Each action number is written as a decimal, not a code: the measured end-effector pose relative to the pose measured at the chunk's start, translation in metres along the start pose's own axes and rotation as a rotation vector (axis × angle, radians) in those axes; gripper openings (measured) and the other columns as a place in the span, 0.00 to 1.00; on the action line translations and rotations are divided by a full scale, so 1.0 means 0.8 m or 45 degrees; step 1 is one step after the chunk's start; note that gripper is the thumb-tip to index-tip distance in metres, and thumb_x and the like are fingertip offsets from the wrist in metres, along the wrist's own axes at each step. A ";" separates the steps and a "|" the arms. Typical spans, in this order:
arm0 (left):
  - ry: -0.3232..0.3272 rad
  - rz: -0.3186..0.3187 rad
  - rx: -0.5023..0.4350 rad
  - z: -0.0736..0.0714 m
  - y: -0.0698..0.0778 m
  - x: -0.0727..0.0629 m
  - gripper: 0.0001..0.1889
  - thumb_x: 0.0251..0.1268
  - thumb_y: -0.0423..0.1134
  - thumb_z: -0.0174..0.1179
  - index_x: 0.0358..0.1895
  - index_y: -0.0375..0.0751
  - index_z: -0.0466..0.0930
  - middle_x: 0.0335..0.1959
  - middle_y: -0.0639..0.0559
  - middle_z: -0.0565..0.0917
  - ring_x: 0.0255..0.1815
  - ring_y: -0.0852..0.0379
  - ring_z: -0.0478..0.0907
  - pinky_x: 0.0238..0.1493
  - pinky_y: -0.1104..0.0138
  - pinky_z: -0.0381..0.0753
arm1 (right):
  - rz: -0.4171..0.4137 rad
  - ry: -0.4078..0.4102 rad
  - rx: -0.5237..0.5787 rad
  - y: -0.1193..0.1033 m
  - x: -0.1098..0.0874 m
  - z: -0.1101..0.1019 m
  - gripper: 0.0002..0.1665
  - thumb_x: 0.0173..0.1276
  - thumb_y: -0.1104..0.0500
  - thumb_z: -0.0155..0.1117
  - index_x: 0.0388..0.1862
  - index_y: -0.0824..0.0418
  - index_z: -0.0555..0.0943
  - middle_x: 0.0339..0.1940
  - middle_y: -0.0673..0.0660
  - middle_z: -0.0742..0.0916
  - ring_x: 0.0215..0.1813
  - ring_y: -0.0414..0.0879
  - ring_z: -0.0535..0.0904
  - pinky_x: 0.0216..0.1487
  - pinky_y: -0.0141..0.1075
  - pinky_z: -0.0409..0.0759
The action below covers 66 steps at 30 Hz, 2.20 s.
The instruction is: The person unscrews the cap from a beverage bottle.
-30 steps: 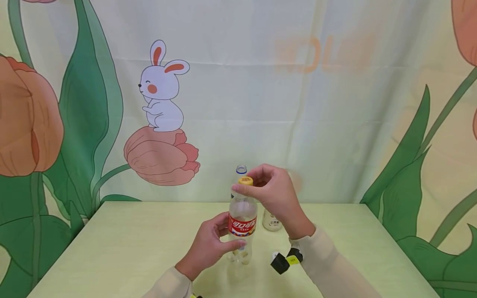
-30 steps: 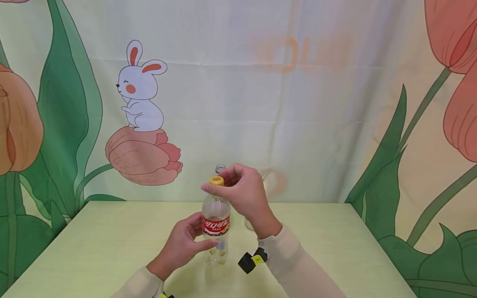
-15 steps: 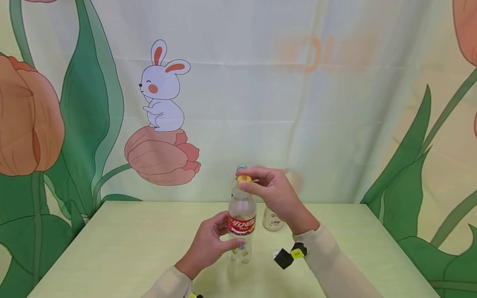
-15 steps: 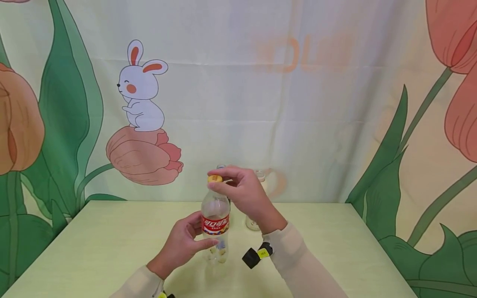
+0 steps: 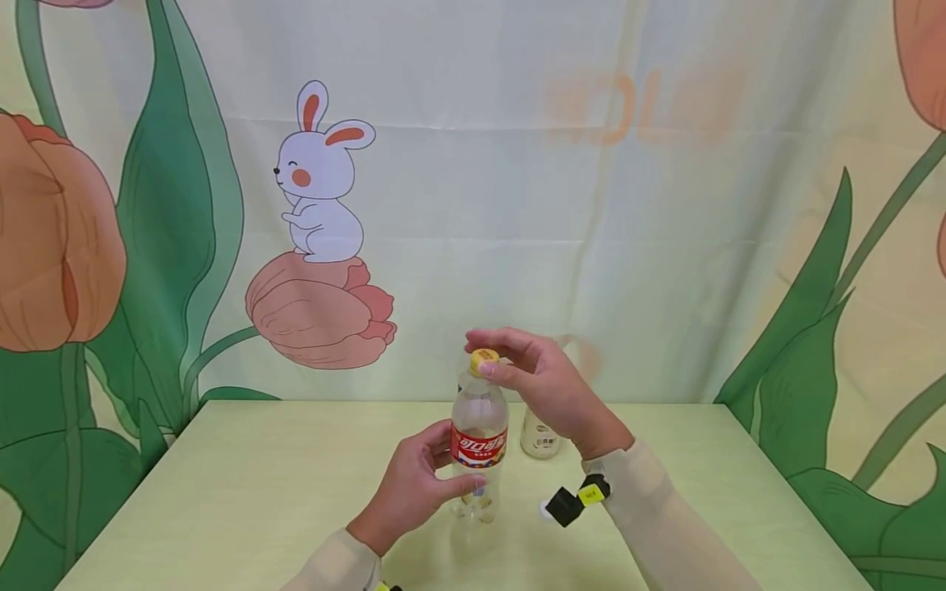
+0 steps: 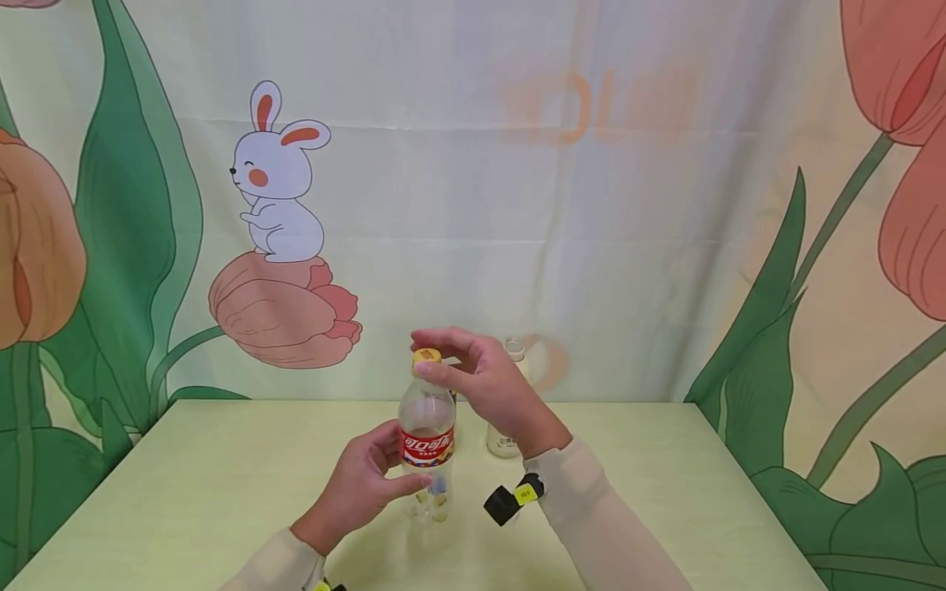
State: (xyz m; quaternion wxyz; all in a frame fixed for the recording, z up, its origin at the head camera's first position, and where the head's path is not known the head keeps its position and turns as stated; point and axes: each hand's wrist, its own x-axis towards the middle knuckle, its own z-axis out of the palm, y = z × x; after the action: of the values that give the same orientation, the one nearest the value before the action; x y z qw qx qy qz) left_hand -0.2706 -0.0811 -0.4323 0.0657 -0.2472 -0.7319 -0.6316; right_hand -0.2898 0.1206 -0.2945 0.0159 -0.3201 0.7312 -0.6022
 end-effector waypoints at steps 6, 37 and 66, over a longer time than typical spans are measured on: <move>-0.002 0.008 -0.012 0.001 0.000 0.000 0.33 0.51 0.35 0.80 0.63 0.45 0.79 0.54 0.47 0.88 0.53 0.58 0.86 0.60 0.71 0.84 | 0.023 0.324 -0.013 -0.010 -0.003 0.011 0.21 0.57 0.57 0.82 0.48 0.60 0.84 0.40 0.52 0.88 0.41 0.48 0.84 0.45 0.33 0.85; -0.002 -0.001 -0.004 -0.001 -0.002 -0.001 0.33 0.52 0.34 0.79 0.64 0.45 0.78 0.55 0.47 0.88 0.54 0.58 0.86 0.61 0.71 0.83 | 0.003 0.051 0.133 -0.006 -0.003 0.014 0.21 0.73 0.62 0.62 0.63 0.66 0.81 0.56 0.52 0.87 0.58 0.45 0.82 0.62 0.35 0.81; 0.000 -0.011 0.014 0.000 -0.001 0.000 0.33 0.52 0.35 0.79 0.64 0.45 0.78 0.55 0.47 0.88 0.54 0.57 0.86 0.60 0.71 0.83 | 0.022 0.203 0.049 -0.014 -0.005 0.020 0.17 0.69 0.60 0.70 0.56 0.62 0.87 0.55 0.53 0.89 0.55 0.44 0.85 0.59 0.36 0.84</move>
State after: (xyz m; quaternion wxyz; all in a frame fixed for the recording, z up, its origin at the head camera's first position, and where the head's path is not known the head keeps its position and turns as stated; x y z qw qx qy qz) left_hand -0.2711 -0.0812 -0.4326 0.0641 -0.2436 -0.7365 -0.6278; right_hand -0.2750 0.1082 -0.2901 -0.0312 -0.2643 0.7213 -0.6395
